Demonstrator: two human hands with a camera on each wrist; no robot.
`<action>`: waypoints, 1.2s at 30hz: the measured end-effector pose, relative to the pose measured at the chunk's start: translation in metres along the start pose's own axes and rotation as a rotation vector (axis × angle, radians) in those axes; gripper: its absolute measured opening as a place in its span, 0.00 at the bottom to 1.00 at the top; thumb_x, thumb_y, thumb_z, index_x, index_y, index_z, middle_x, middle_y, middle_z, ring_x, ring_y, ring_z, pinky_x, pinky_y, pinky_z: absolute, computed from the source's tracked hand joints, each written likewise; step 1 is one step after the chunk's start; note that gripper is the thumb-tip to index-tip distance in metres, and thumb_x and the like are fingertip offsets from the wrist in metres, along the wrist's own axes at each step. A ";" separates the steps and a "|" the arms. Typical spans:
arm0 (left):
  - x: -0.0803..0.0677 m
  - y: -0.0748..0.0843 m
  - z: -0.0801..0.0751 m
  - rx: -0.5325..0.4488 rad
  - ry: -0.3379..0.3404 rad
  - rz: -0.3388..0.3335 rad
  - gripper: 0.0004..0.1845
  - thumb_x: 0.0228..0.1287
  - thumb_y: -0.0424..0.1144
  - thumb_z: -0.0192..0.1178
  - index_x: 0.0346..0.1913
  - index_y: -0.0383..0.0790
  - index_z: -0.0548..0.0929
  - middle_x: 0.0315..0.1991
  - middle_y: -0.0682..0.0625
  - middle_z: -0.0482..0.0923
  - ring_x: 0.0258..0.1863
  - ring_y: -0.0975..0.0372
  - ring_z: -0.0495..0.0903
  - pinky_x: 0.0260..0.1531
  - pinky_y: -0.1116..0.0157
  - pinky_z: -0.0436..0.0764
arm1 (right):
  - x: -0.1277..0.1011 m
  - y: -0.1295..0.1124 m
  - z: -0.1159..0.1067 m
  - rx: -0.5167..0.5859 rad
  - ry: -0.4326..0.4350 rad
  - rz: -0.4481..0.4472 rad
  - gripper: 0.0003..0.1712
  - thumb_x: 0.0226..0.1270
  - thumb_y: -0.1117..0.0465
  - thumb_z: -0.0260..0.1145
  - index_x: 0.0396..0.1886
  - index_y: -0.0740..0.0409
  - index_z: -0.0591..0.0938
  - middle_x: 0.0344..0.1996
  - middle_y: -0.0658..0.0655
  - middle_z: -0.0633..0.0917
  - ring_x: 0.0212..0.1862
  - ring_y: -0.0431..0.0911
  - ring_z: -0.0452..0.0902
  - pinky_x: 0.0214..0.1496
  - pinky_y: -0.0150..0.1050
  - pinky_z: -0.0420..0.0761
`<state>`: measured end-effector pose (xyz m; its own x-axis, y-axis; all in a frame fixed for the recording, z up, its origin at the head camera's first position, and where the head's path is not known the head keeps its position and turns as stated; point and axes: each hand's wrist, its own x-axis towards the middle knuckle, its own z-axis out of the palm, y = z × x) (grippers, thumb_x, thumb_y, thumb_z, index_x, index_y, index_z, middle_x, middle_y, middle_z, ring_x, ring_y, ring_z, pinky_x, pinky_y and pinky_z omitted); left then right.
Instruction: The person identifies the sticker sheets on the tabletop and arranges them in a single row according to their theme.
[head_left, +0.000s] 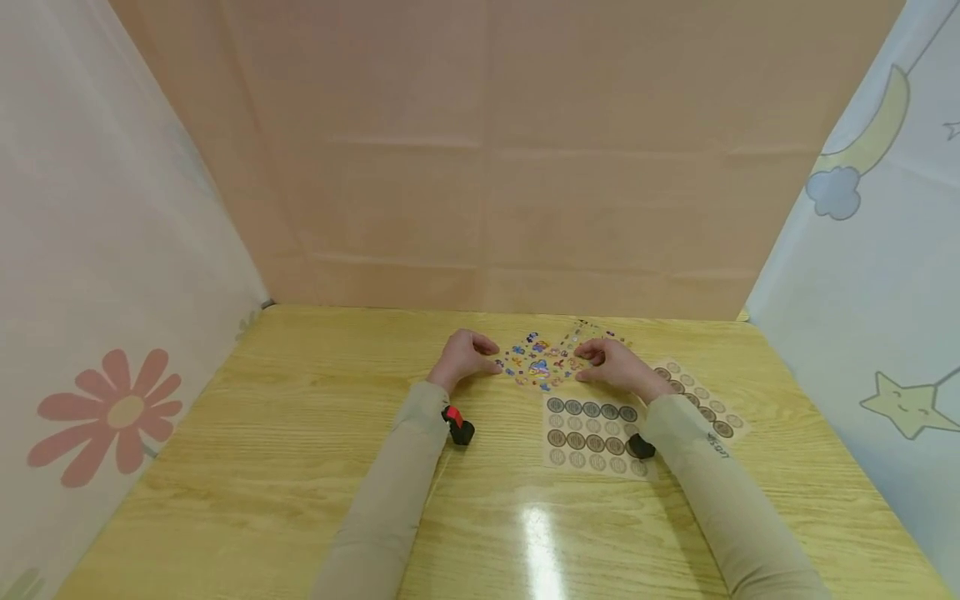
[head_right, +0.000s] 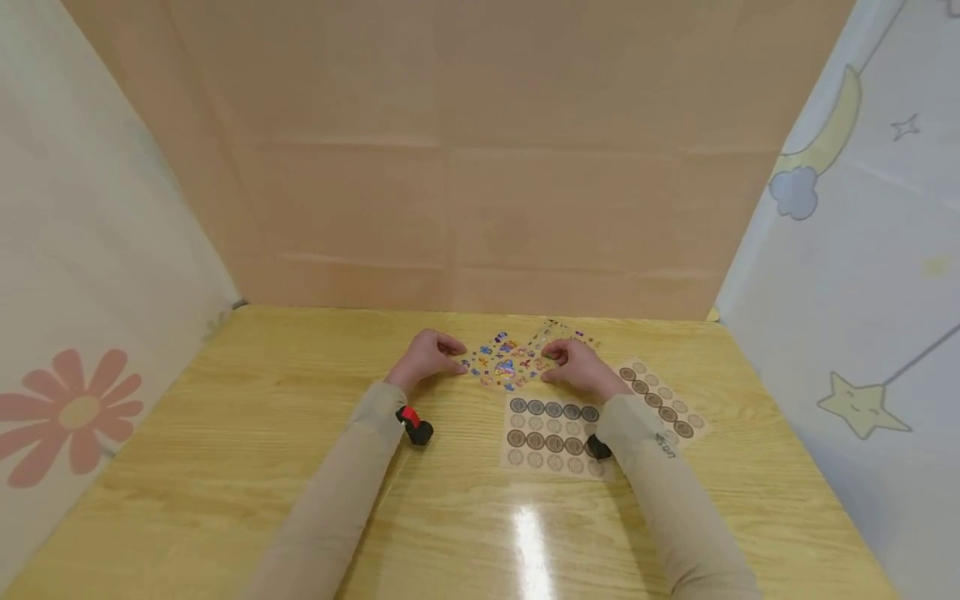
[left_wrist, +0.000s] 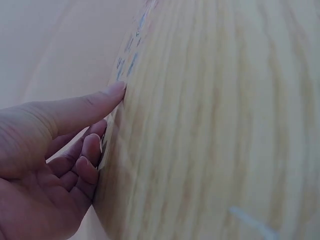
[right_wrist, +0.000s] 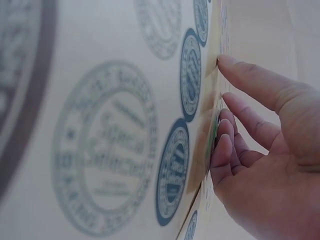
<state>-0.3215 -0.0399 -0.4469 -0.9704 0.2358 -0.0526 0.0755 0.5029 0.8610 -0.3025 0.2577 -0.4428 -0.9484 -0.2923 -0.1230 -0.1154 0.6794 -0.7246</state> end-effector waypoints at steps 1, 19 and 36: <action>0.001 -0.001 0.000 0.001 0.002 -0.004 0.16 0.45 0.31 0.76 0.41 0.37 0.88 0.40 0.49 0.82 0.41 0.58 0.78 0.45 0.62 0.79 | 0.000 0.000 0.000 0.000 -0.004 -0.004 0.24 0.60 0.63 0.71 0.56 0.65 0.77 0.46 0.62 0.75 0.44 0.52 0.68 0.46 0.44 0.71; 0.001 -0.003 0.007 -0.001 0.039 0.005 0.15 0.46 0.33 0.77 0.40 0.38 0.88 0.39 0.48 0.82 0.38 0.58 0.78 0.42 0.62 0.80 | 0.001 0.000 0.001 0.022 0.016 -0.019 0.22 0.61 0.63 0.70 0.54 0.65 0.79 0.47 0.63 0.77 0.43 0.52 0.69 0.45 0.43 0.72; 0.000 -0.002 0.011 -0.004 0.064 0.008 0.09 0.47 0.32 0.76 0.33 0.38 0.89 0.29 0.51 0.82 0.31 0.60 0.78 0.33 0.65 0.80 | 0.001 -0.002 0.002 0.031 0.020 -0.016 0.16 0.62 0.63 0.69 0.49 0.65 0.83 0.45 0.61 0.79 0.37 0.50 0.71 0.38 0.41 0.75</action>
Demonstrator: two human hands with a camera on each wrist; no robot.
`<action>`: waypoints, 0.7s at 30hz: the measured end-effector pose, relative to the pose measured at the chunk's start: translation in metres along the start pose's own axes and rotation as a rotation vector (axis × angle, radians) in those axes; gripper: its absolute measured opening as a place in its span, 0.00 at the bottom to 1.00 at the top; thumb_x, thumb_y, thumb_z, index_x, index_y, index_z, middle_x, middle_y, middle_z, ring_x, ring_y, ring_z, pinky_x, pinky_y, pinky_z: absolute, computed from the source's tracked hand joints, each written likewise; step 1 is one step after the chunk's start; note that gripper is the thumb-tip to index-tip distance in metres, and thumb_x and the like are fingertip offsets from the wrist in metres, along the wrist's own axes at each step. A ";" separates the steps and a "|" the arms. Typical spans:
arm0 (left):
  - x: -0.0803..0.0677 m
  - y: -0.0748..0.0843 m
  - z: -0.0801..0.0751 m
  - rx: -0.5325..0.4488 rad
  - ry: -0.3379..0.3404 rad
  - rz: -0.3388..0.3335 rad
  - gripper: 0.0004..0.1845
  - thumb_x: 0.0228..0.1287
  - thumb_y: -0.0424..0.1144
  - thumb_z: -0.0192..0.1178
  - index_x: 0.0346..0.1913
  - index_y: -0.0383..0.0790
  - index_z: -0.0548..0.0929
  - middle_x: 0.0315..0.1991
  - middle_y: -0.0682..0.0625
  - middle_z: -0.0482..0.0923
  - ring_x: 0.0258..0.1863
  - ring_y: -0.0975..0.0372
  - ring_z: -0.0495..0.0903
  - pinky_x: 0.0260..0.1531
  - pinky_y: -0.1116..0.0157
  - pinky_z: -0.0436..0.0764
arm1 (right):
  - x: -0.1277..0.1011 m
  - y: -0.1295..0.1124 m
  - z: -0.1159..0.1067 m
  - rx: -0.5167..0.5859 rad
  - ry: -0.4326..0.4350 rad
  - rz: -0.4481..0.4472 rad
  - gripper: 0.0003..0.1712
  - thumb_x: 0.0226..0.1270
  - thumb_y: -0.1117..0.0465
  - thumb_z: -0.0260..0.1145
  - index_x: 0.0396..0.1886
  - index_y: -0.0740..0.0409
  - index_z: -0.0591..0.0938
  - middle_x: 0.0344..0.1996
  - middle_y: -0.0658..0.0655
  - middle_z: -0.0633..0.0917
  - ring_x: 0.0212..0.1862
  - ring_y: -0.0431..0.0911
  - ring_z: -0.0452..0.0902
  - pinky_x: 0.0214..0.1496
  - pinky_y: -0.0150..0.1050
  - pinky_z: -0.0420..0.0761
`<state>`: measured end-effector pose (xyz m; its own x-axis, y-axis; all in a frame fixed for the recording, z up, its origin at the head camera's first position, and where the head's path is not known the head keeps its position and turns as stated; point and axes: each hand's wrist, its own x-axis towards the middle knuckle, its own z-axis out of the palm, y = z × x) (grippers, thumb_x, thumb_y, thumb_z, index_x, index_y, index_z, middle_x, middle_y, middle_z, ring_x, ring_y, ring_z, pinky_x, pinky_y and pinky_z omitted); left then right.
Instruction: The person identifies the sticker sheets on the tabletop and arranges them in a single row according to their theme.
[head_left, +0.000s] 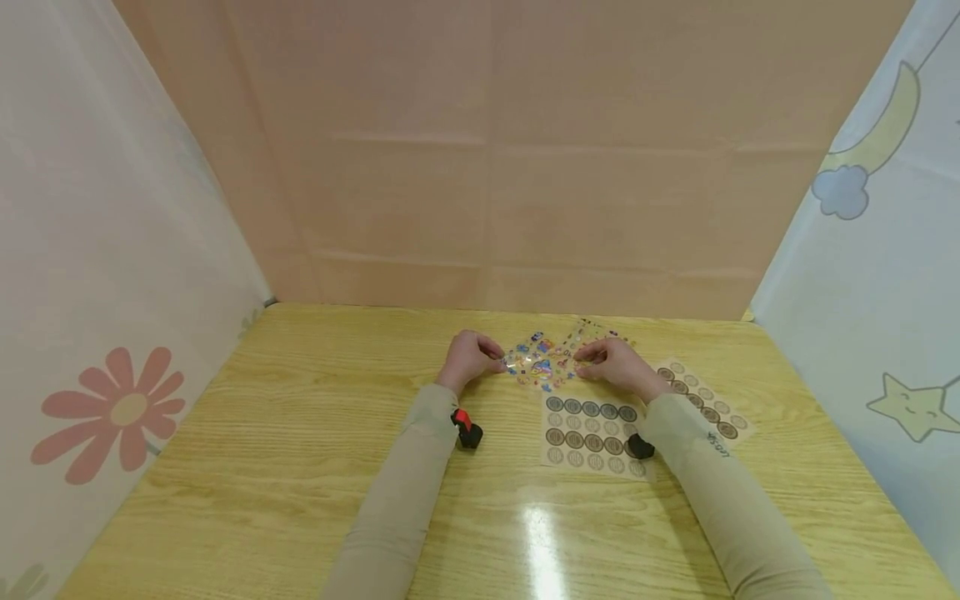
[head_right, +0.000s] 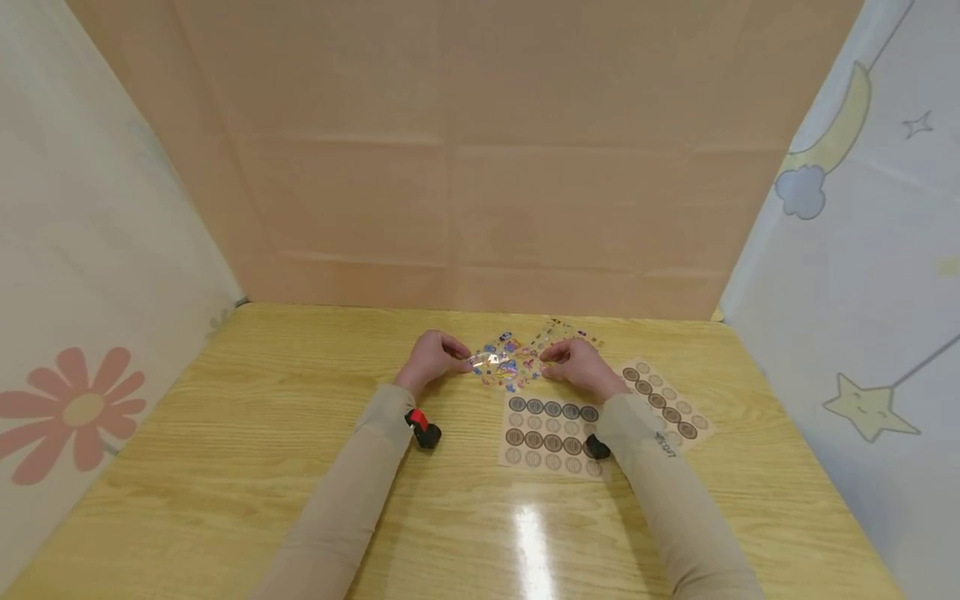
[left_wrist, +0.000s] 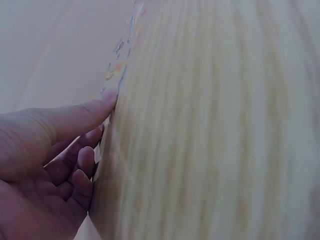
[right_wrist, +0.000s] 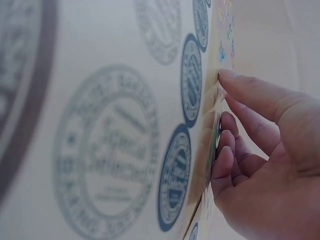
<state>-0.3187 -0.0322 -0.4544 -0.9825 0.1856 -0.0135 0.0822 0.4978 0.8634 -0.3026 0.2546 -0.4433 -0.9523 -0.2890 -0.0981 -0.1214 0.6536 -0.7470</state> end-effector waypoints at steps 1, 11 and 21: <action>0.000 0.001 0.000 -0.003 -0.004 -0.001 0.09 0.47 0.31 0.75 0.33 0.37 0.89 0.29 0.51 0.82 0.30 0.60 0.78 0.33 0.64 0.80 | 0.000 0.000 0.000 0.002 0.000 0.003 0.16 0.62 0.63 0.69 0.49 0.65 0.83 0.44 0.61 0.80 0.37 0.50 0.71 0.38 0.41 0.75; -0.004 0.005 0.000 -0.041 -0.021 0.003 0.10 0.49 0.30 0.74 0.37 0.37 0.88 0.32 0.50 0.83 0.33 0.59 0.79 0.38 0.63 0.80 | -0.001 0.000 0.001 -0.007 0.009 0.011 0.16 0.63 0.62 0.69 0.48 0.65 0.82 0.44 0.60 0.80 0.36 0.49 0.71 0.37 0.40 0.75; 0.000 0.001 0.003 -0.102 -0.010 -0.006 0.10 0.50 0.29 0.73 0.37 0.37 0.87 0.31 0.50 0.82 0.32 0.59 0.79 0.37 0.64 0.80 | -0.001 0.001 0.002 -0.004 0.012 0.001 0.16 0.63 0.62 0.68 0.49 0.64 0.82 0.43 0.60 0.80 0.37 0.50 0.72 0.39 0.41 0.75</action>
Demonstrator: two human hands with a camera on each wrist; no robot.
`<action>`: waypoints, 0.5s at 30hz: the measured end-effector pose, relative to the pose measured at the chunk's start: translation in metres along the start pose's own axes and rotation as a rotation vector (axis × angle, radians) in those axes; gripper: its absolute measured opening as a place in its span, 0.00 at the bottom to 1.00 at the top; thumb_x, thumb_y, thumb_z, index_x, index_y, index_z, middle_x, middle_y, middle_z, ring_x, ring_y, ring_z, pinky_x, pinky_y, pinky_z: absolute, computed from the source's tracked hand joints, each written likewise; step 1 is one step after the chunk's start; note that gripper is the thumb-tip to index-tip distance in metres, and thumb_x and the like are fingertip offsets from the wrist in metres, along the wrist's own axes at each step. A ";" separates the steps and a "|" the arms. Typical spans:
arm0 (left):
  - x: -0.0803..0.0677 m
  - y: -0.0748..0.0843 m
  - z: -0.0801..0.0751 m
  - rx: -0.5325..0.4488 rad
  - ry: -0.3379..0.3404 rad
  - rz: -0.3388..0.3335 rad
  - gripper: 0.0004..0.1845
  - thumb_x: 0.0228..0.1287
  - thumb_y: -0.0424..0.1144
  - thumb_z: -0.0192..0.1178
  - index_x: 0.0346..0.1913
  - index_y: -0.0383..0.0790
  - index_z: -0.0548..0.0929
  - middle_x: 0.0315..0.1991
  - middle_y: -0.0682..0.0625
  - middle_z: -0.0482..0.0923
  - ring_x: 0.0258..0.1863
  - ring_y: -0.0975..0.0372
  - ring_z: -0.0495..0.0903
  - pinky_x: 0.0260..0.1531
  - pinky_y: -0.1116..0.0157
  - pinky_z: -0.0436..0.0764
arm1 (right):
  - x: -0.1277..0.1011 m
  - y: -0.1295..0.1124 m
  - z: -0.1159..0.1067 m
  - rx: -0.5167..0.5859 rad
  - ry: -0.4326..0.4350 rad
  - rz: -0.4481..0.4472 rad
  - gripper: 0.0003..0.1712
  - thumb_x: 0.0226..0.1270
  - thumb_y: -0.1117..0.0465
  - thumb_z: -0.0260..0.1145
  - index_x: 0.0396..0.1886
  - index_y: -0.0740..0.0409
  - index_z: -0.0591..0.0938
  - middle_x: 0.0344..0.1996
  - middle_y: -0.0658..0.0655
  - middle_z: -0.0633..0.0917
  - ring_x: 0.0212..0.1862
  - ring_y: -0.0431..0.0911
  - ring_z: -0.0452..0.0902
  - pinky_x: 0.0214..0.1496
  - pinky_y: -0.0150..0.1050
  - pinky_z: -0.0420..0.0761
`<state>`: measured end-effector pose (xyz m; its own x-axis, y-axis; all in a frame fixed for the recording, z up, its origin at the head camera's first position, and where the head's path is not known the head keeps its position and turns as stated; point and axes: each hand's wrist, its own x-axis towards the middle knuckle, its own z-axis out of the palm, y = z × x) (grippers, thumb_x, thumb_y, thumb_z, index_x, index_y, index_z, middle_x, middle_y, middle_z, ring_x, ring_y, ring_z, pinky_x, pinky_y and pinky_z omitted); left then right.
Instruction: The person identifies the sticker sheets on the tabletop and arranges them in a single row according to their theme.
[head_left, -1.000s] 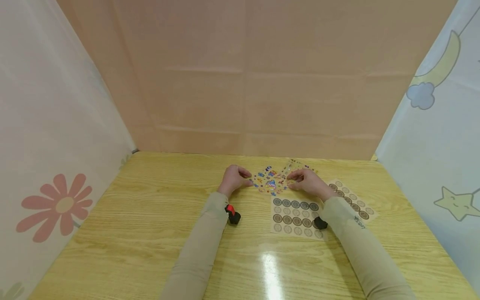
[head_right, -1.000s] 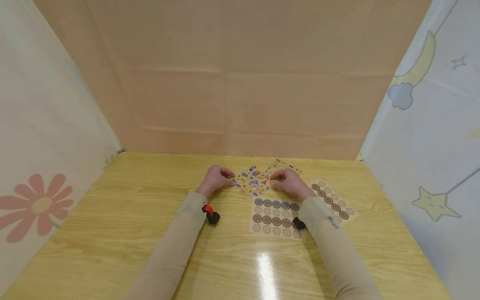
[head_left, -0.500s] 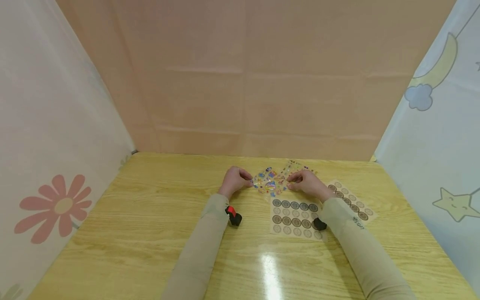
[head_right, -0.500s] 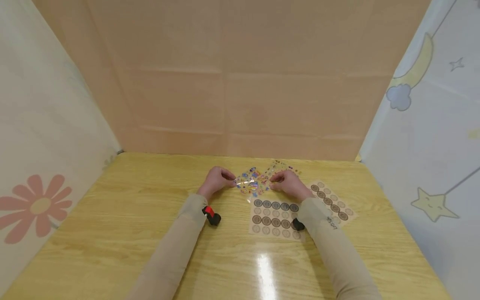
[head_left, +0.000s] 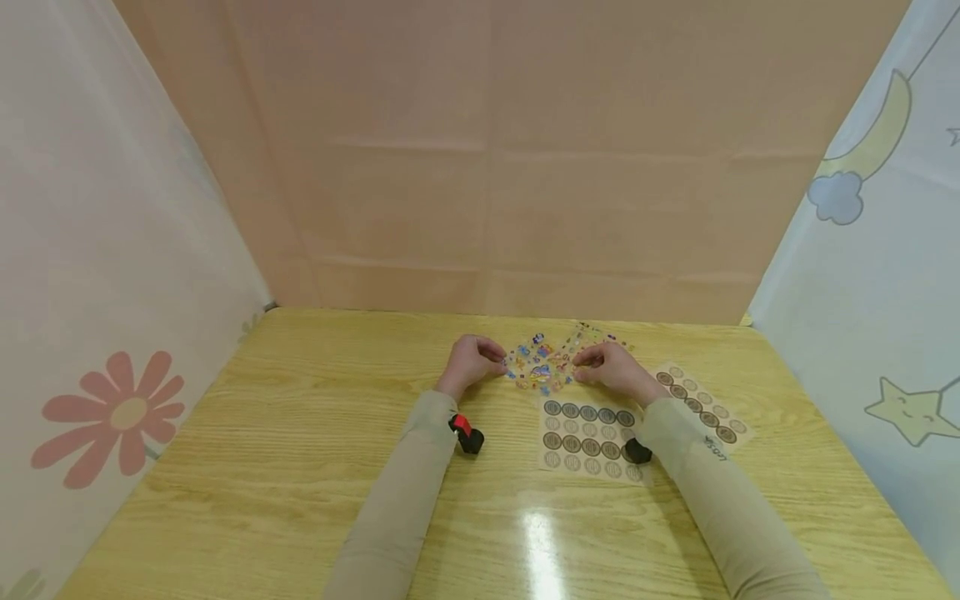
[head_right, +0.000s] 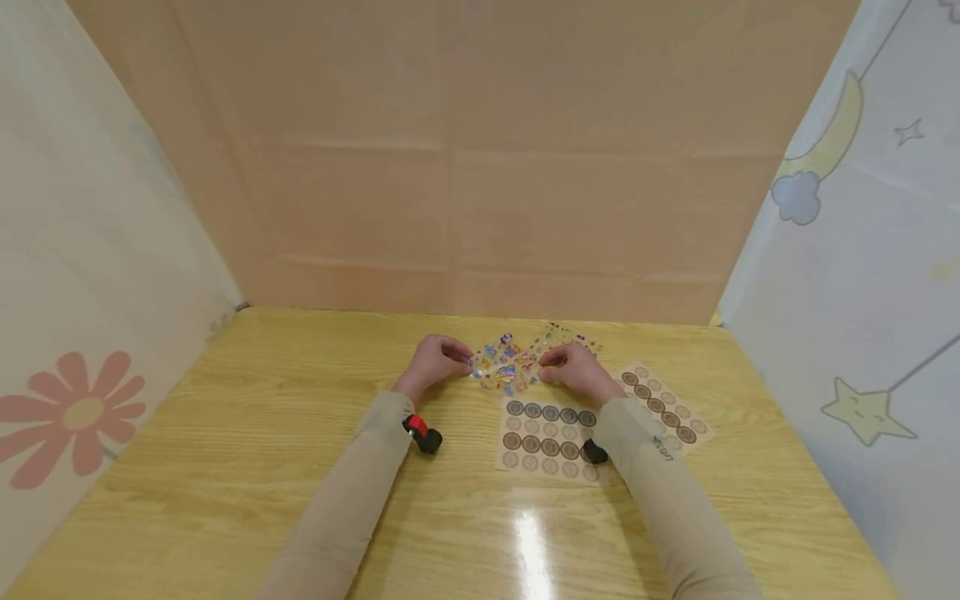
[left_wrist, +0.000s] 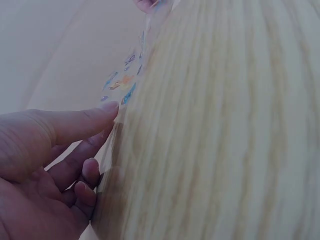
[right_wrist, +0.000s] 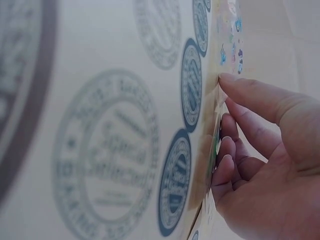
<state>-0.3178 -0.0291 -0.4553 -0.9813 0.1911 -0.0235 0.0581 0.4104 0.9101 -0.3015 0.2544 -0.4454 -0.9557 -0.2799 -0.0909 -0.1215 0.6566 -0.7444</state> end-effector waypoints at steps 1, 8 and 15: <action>0.000 -0.001 0.000 -0.004 0.003 0.000 0.10 0.49 0.29 0.73 0.37 0.38 0.87 0.31 0.50 0.82 0.32 0.60 0.79 0.36 0.64 0.80 | 0.000 0.000 0.000 0.003 -0.002 -0.001 0.16 0.63 0.62 0.68 0.49 0.64 0.82 0.43 0.60 0.80 0.37 0.50 0.72 0.39 0.42 0.75; -0.001 -0.002 -0.003 -0.060 0.016 0.012 0.11 0.49 0.28 0.73 0.37 0.35 0.86 0.32 0.48 0.83 0.32 0.59 0.80 0.34 0.64 0.82 | 0.001 0.001 0.001 -0.008 -0.003 -0.028 0.20 0.63 0.62 0.69 0.53 0.66 0.80 0.45 0.61 0.79 0.42 0.51 0.73 0.45 0.43 0.75; -0.001 -0.002 -0.004 -0.086 0.009 0.022 0.11 0.49 0.26 0.73 0.38 0.33 0.86 0.33 0.46 0.83 0.32 0.59 0.80 0.35 0.64 0.82 | 0.001 0.000 0.001 -0.024 0.001 -0.035 0.19 0.62 0.62 0.70 0.51 0.66 0.81 0.43 0.60 0.80 0.40 0.50 0.73 0.44 0.43 0.75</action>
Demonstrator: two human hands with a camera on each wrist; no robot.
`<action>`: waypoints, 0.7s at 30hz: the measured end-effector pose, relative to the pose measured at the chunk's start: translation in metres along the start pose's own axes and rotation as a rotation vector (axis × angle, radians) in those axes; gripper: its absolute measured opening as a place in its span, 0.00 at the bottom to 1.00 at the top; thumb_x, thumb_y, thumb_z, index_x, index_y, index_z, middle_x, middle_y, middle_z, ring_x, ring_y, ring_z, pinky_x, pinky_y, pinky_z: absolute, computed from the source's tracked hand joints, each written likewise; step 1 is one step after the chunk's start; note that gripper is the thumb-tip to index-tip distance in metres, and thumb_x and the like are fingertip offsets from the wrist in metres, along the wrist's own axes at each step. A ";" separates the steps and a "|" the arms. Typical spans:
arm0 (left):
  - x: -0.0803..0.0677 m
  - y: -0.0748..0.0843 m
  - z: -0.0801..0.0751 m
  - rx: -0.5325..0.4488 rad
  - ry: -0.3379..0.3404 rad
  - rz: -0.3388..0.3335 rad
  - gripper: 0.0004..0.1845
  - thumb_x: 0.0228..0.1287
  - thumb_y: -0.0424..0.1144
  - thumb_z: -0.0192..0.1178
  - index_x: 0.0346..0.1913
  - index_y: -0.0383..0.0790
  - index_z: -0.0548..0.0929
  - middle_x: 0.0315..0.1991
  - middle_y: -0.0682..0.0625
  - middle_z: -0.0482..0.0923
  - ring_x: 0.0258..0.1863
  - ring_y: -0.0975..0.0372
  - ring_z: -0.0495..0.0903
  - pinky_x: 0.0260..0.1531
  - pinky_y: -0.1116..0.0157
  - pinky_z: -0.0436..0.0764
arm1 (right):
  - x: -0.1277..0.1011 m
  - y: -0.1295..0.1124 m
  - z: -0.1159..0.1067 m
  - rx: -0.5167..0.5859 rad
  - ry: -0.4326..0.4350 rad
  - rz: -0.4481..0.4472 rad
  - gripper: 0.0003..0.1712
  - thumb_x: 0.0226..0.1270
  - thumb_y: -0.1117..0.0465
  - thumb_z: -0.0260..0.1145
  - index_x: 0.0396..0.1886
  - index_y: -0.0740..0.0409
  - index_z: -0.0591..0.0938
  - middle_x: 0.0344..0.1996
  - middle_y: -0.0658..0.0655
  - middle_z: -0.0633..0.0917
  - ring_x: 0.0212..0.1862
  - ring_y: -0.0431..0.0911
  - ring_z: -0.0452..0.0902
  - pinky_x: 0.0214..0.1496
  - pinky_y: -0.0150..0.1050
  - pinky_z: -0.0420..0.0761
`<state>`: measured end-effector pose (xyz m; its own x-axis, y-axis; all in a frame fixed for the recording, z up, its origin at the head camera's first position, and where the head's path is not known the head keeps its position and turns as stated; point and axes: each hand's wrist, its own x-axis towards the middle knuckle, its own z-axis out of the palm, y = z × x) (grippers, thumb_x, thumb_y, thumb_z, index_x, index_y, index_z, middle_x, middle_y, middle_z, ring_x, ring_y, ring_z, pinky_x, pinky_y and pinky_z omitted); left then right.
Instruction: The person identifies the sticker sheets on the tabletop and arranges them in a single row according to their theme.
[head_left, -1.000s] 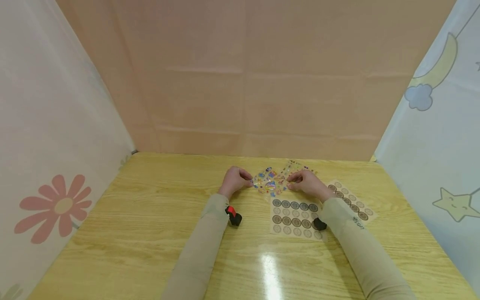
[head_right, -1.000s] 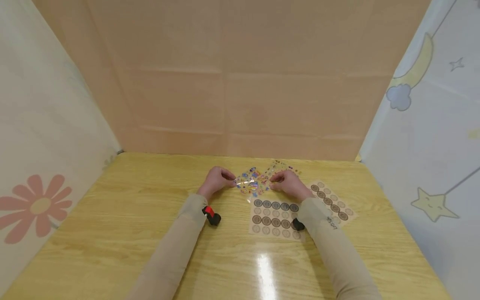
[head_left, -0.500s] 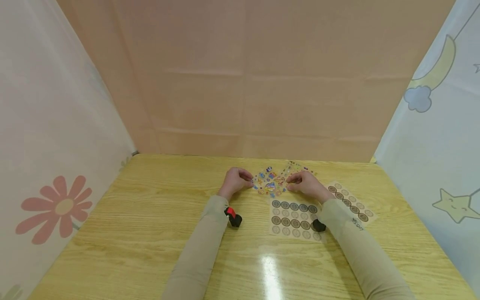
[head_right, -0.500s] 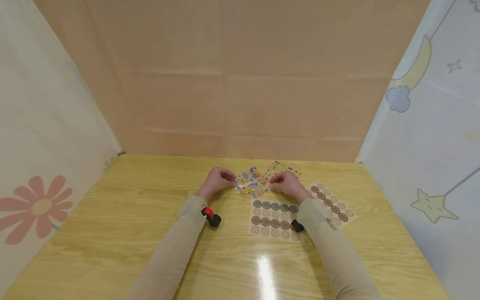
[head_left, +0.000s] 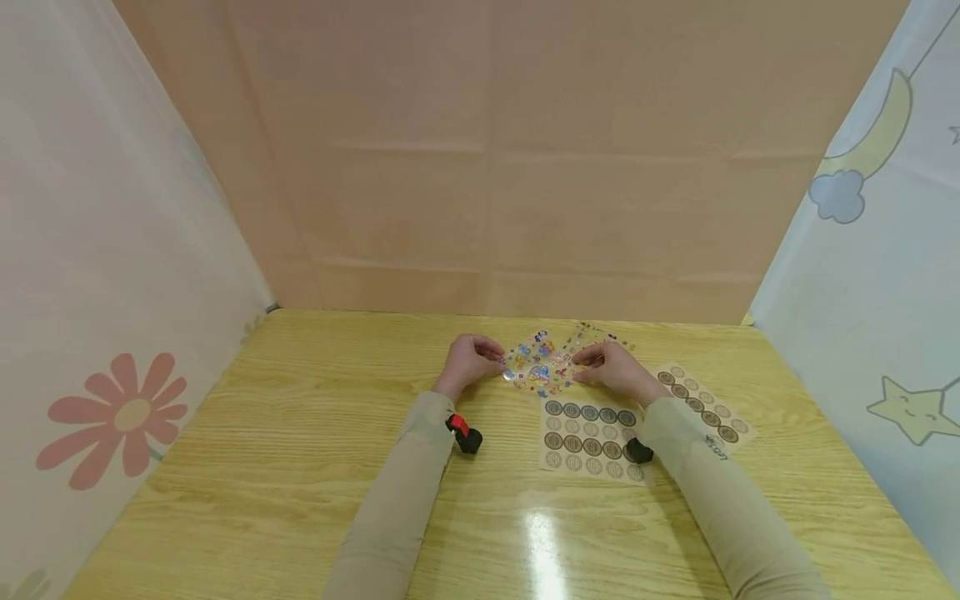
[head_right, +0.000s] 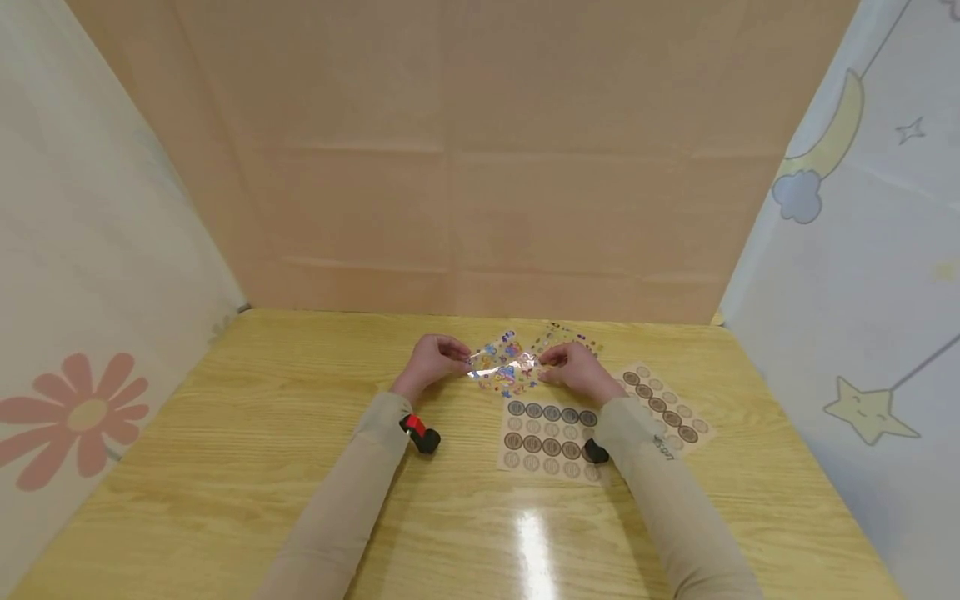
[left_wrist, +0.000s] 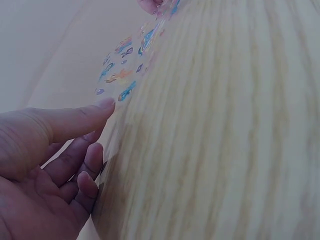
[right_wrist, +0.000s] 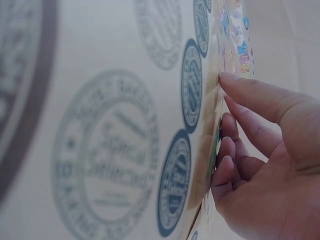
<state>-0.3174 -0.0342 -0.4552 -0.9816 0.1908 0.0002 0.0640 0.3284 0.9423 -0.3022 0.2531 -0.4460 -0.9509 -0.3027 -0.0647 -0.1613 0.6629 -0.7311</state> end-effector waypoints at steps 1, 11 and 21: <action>0.000 0.000 0.000 -0.002 -0.001 0.002 0.11 0.49 0.26 0.73 0.38 0.33 0.86 0.33 0.45 0.83 0.32 0.59 0.80 0.35 0.64 0.82 | 0.000 0.000 0.000 -0.001 0.000 -0.001 0.19 0.62 0.62 0.70 0.50 0.66 0.81 0.43 0.60 0.80 0.40 0.50 0.73 0.43 0.43 0.76; -0.002 0.001 -0.001 -0.020 -0.004 0.021 0.12 0.49 0.26 0.72 0.39 0.31 0.86 0.35 0.43 0.83 0.32 0.58 0.81 0.36 0.65 0.82 | 0.001 0.000 -0.001 0.033 -0.018 0.014 0.12 0.63 0.64 0.68 0.44 0.65 0.83 0.40 0.59 0.82 0.39 0.49 0.75 0.41 0.39 0.77; 0.000 -0.002 -0.009 -0.075 -0.035 0.004 0.12 0.49 0.27 0.73 0.39 0.32 0.86 0.33 0.47 0.83 0.33 0.59 0.81 0.35 0.65 0.82 | 0.001 -0.009 -0.005 0.135 -0.074 0.002 0.09 0.69 0.65 0.61 0.42 0.68 0.80 0.35 0.61 0.82 0.35 0.50 0.76 0.37 0.39 0.79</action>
<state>-0.3189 -0.0429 -0.4544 -0.9745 0.2244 -0.0067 0.0527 0.2579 0.9647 -0.3030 0.2501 -0.4361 -0.9284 -0.3542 -0.1124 -0.1177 0.5673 -0.8151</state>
